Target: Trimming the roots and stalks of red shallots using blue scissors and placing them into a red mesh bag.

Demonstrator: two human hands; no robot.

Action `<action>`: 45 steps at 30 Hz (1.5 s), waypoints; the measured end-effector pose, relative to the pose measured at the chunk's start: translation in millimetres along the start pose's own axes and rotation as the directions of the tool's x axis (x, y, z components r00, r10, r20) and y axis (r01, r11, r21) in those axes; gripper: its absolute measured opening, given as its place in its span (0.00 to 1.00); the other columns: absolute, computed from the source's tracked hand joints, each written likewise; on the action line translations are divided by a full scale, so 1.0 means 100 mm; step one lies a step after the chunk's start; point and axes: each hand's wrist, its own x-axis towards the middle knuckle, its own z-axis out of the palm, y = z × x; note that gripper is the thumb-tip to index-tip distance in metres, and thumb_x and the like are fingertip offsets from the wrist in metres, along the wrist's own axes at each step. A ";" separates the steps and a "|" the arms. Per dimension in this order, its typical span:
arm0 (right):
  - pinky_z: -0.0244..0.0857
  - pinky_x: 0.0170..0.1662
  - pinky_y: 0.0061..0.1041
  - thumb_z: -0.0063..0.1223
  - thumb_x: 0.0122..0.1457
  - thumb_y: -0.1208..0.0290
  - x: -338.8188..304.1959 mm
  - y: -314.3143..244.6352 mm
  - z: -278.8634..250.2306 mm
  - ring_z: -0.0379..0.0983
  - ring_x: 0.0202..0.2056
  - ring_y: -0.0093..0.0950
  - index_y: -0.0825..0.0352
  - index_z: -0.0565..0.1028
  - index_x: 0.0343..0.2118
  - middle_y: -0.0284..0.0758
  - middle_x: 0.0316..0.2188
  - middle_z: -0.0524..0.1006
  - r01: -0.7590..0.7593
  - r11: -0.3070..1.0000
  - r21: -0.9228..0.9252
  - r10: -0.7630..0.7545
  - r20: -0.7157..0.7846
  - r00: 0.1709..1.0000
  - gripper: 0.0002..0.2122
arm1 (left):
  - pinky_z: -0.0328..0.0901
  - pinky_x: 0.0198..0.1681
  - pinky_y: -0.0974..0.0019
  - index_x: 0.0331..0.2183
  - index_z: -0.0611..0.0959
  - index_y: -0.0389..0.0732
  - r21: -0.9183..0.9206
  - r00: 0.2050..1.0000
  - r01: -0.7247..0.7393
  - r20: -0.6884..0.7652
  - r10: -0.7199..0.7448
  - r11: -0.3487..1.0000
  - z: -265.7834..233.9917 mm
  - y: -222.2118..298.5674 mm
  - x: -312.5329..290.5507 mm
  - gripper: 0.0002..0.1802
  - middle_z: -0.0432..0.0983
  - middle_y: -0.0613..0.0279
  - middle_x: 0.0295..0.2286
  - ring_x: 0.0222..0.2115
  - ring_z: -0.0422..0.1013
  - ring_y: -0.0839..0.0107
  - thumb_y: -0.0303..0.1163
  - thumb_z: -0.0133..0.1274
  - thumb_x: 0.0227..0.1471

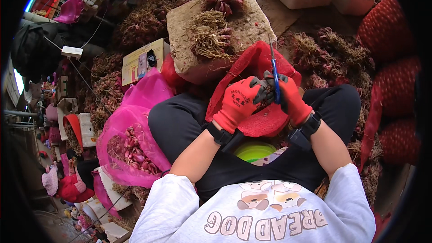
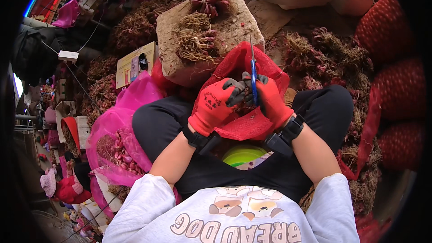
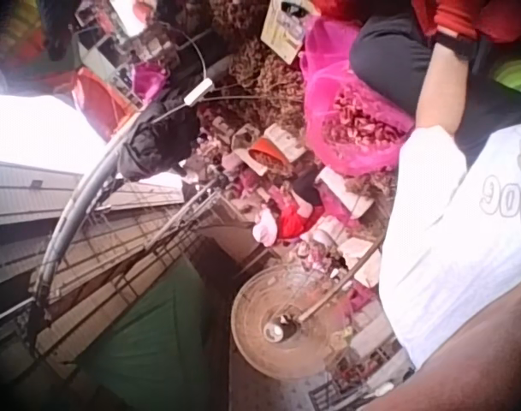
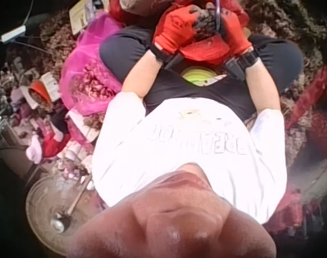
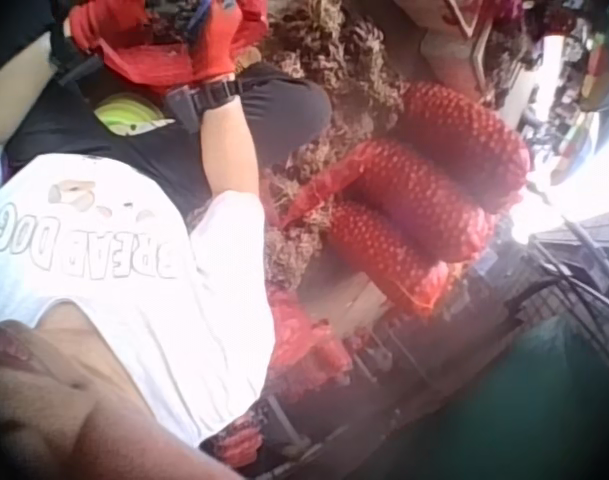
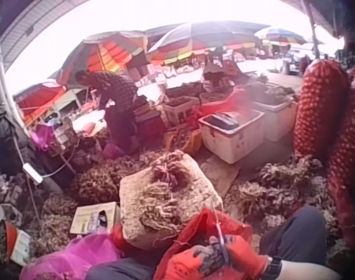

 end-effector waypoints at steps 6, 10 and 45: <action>0.68 0.26 0.18 0.51 0.57 0.68 0.00 0.03 -0.01 0.74 0.24 0.21 0.67 0.75 0.38 0.31 0.26 0.77 0.000 0.999 -0.041 -0.002 -0.044 0.999 0.10 | 0.66 0.36 0.60 0.31 0.77 0.41 -0.019 0.998 0.044 -0.035 -0.044 0.999 0.02 0.02 0.02 0.18 0.72 0.57 0.31 0.33 0.71 0.56 0.27 0.61 0.31; 0.67 0.24 0.17 0.51 0.57 0.67 -0.06 -0.10 0.08 0.71 0.22 0.19 0.65 0.74 0.38 0.27 0.24 0.74 -0.090 0.991 -0.097 0.087 -0.042 0.995 0.10 | 0.66 0.36 0.61 0.32 0.77 0.40 0.017 0.969 0.248 -0.015 -0.247 0.969 0.02 -0.05 0.02 0.15 0.72 0.57 0.29 0.32 0.71 0.57 0.27 0.60 0.35; 0.65 0.42 0.20 0.60 0.50 0.78 -0.17 -0.34 0.29 0.69 0.38 0.17 0.69 0.69 0.45 0.30 0.37 0.73 0.517 0.630 -0.580 -0.248 0.481 0.841 0.19 | 0.66 0.32 0.60 0.28 0.79 0.36 -0.385 0.923 0.385 0.178 -0.342 0.839 0.08 -0.27 -0.10 0.11 0.76 0.55 0.23 0.26 0.73 0.58 0.31 0.57 0.40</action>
